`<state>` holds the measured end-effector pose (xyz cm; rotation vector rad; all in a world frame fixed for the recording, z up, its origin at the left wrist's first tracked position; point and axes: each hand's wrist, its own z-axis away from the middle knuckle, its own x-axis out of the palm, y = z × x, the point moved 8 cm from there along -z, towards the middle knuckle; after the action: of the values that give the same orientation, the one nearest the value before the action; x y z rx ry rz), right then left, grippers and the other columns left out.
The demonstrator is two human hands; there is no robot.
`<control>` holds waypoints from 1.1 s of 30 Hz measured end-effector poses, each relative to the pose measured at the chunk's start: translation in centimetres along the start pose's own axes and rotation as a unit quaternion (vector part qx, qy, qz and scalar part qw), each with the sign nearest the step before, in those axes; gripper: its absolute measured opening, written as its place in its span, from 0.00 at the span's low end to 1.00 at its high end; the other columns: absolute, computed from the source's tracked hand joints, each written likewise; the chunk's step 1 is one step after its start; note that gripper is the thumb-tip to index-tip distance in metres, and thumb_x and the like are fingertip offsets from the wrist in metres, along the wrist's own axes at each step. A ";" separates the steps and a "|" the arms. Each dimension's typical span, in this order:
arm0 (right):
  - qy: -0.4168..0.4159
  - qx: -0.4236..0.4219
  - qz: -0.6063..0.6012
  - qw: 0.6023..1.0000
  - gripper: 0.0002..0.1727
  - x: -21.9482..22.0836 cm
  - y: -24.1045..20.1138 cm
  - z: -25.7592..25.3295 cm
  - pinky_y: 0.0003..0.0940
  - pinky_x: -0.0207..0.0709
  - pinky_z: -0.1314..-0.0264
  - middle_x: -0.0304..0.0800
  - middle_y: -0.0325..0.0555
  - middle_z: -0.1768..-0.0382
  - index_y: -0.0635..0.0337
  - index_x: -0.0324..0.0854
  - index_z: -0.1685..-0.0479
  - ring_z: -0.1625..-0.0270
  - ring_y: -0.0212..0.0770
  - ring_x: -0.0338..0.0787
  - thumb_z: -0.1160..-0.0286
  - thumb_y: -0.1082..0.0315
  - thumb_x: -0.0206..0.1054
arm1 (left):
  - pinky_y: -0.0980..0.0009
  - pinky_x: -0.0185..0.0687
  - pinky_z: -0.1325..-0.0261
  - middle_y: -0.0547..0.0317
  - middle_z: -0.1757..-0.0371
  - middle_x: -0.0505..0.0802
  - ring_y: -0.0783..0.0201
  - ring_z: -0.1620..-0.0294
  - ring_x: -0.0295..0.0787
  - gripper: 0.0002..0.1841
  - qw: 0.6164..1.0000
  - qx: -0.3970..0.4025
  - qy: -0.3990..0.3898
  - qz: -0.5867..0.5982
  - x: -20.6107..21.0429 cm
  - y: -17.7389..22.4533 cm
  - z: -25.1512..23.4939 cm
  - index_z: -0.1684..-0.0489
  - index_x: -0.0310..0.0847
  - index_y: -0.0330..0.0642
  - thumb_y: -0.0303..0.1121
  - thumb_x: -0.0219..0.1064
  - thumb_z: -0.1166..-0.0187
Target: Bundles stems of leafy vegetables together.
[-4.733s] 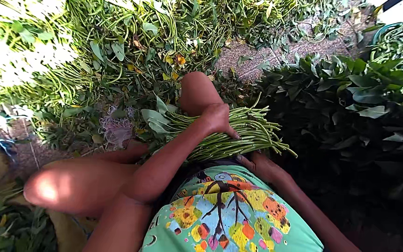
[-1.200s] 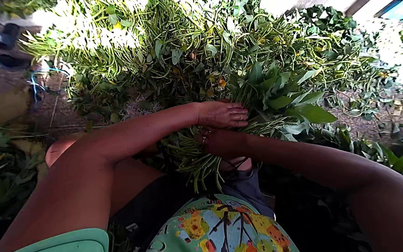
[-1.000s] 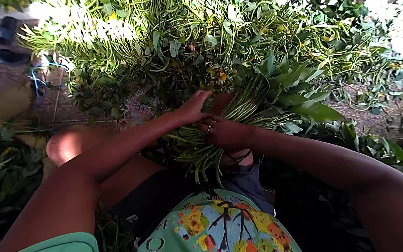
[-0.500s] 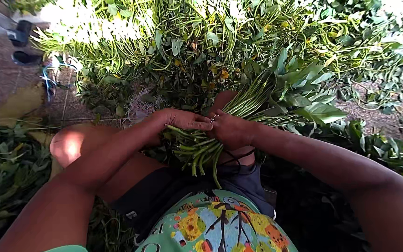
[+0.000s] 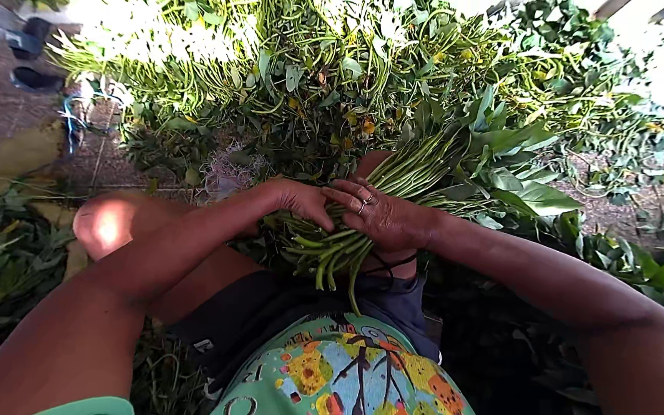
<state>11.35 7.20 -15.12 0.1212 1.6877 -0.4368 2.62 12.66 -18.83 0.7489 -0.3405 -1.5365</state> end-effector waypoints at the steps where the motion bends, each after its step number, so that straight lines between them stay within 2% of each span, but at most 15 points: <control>1: 0.018 -0.005 -0.002 1.000 0.23 -0.4 -0.2 -0.1 0.73 0.58 0.17 0.57 0.66 0.11 0.61 0.83 0.50 0.10 0.70 0.60 0.48 0.68 0.84 | 0.45 0.71 0.25 0.35 0.31 0.85 0.44 0.29 0.81 0.30 0.999 -0.030 0.009 -0.036 0.2 1.5 1.2 0.21 0.72 0.32 0.28 0.74 0.24; 3: 0.007 0.018 -0.015 1.000 0.31 -0.6 -0.5 -0.5 0.76 0.58 0.19 0.55 0.68 0.10 0.61 0.82 0.40 0.11 0.72 0.59 0.51 0.75 0.84 | 0.46 0.72 0.26 0.37 0.34 0.88 0.43 0.30 0.82 0.27 0.991 -0.040 0.064 -0.111 0.5 3.9 3.5 0.27 0.77 0.31 0.24 0.77 0.28; 5: -0.015 0.073 -0.003 0.997 0.37 -0.6 0.0 -0.7 0.79 0.54 0.18 0.57 0.73 0.12 0.55 0.78 0.27 0.12 0.75 0.59 0.44 0.74 0.82 | 0.43 0.66 0.21 0.38 0.29 0.85 0.41 0.24 0.77 0.29 0.980 0.035 0.084 -0.175 -0.1 4.1 2.4 0.26 0.78 0.33 0.29 0.79 0.29; 8: -0.070 0.144 0.018 0.987 0.41 0.0 0.2 -0.6 0.82 0.47 0.17 0.73 0.77 0.26 0.46 0.66 0.16 0.21 0.79 0.72 0.34 0.75 0.76 | 0.41 0.48 0.10 0.39 0.19 0.77 0.40 0.14 0.64 0.35 0.964 0.080 0.107 -0.231 -0.2 3.2 1.1 0.22 0.76 0.36 0.36 0.80 0.32; 9: -0.074 0.149 0.024 0.986 0.41 0.1 0.1 -0.5 0.81 0.51 0.19 0.78 0.77 0.31 0.47 0.65 0.15 0.26 0.79 0.77 0.33 0.75 0.75 | 0.43 0.49 0.10 0.39 0.17 0.75 0.40 0.13 0.63 0.37 0.966 0.080 0.109 -0.220 0.0 2.9 0.9 0.20 0.74 0.36 0.36 0.80 0.33; 12: -0.076 0.159 0.034 0.984 0.40 0.2 0.3 -0.1 0.69 0.65 0.23 0.84 0.71 0.40 0.51 0.65 0.14 0.34 0.71 0.84 0.32 0.74 0.73 | 0.48 0.70 0.22 0.40 0.16 0.71 0.45 0.19 0.71 0.40 0.984 0.067 0.115 -0.117 0.6 2.2 0.5 0.16 0.68 0.38 0.27 0.79 0.34; 15: -0.084 0.181 0.020 0.980 0.45 0.0 0.5 0.1 0.61 0.69 0.24 0.86 0.67 0.40 0.56 0.60 0.12 0.33 0.66 0.85 0.35 0.74 0.75 | 0.51 0.68 0.21 0.40 0.16 0.70 0.48 0.19 0.69 0.38 0.992 0.089 0.087 0.030 1.0 2.4 1.1 0.18 0.69 0.37 0.16 0.73 0.36; 17: -0.081 0.188 0.027 0.978 0.50 -0.1 0.5 0.2 0.57 0.69 0.23 0.86 0.64 0.39 0.58 0.55 0.08 0.33 0.63 0.85 0.37 0.73 0.76 | 0.65 0.77 0.32 0.50 0.32 0.85 0.64 0.35 0.81 0.28 0.981 0.113 0.053 0.147 1.0 2.4 2.1 0.29 0.77 0.37 0.18 0.68 0.34; 19: -0.058 0.188 0.045 0.979 0.53 -0.1 0.2 0.4 0.57 0.71 0.26 0.87 0.64 0.42 0.63 0.53 0.08 0.37 0.62 0.88 0.40 0.71 0.78 | 0.74 0.85 0.42 0.68 0.48 0.94 0.76 0.48 0.89 0.17 0.955 0.148 -0.015 0.256 1.0 0.7 0.7 0.41 0.83 0.49 0.38 0.65 0.27; 20: -0.060 0.197 0.053 0.977 0.52 0.0 0.1 0.3 0.57 0.70 0.24 0.87 0.65 0.41 0.65 0.51 0.07 0.36 0.62 0.87 0.37 0.70 0.76 | 0.73 0.87 0.43 0.70 0.51 0.95 0.77 0.50 0.91 0.13 0.954 0.135 -0.030 0.265 1.0 0.1 -0.1 0.45 0.85 0.51 0.40 0.65 0.25; 22: -0.090 0.236 0.053 0.966 0.48 0.7 0.0 -0.1 0.58 0.64 0.19 0.84 0.67 0.36 0.65 0.47 0.06 0.31 0.64 0.84 0.26 0.69 0.70 | 0.64 0.80 0.32 0.54 0.44 0.92 0.65 0.41 0.87 0.18 0.983 0.068 -0.004 0.169 0.7 0.5 -0.8 0.38 0.84 0.37 0.32 0.73 0.24; 24: -0.105 0.281 0.053 0.952 0.46 1.1 0.1 -0.6 0.62 0.59 0.16 0.81 0.70 0.31 0.66 0.45 0.05 0.28 0.66 0.81 0.21 0.67 0.67 | 0.52 0.70 0.21 0.43 0.34 0.88 0.53 0.28 0.81 0.26 0.998 0.029 0.009 0.060 0.1 1.3 -1.4 0.31 0.81 0.32 0.31 0.79 0.29; 26: -0.081 0.316 0.062 0.943 0.50 0.8 0.3 -0.7 0.63 0.58 0.16 0.79 0.70 0.29 0.65 0.42 0.05 0.26 0.66 0.81 0.24 0.65 0.69 | 0.51 0.72 0.22 0.43 0.36 0.90 0.52 0.30 0.83 0.27 0.999 0.035 0.014 0.010 -0.5 2.5 -1.4 0.34 0.84 0.33 0.32 0.82 0.33; 29: 0.008 0.337 0.080 0.938 0.54 -0.6 0.9 0.0 0.61 0.64 0.20 0.84 0.70 0.35 0.68 0.44 0.06 0.31 0.66 0.85 0.31 0.66 0.75 | 0.51 0.75 0.25 0.45 0.41 0.92 0.54 0.35 0.87 0.25 0.997 0.052 0.027 -0.058 -1.4 5.7 -0.6 0.38 0.86 0.34 0.31 0.85 0.36; 33: 0.204 0.337 0.179 0.901 0.42 -4.0 2.5 1.3 0.59 0.75 0.32 0.89 0.67 0.43 0.70 0.60 0.12 0.41 0.64 0.90 0.34 0.76 0.68 | 0.45 0.75 0.28 0.47 0.40 0.92 0.51 0.35 0.86 0.30 0.977 0.038 0.092 -0.186 -5.1 9.4 -0.1 0.35 0.86 0.40 0.38 0.88 0.39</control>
<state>14.02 9.70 -11.93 1.0817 1.7962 -0.7348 9.73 16.46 -11.73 1.0532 -0.1236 -1.7938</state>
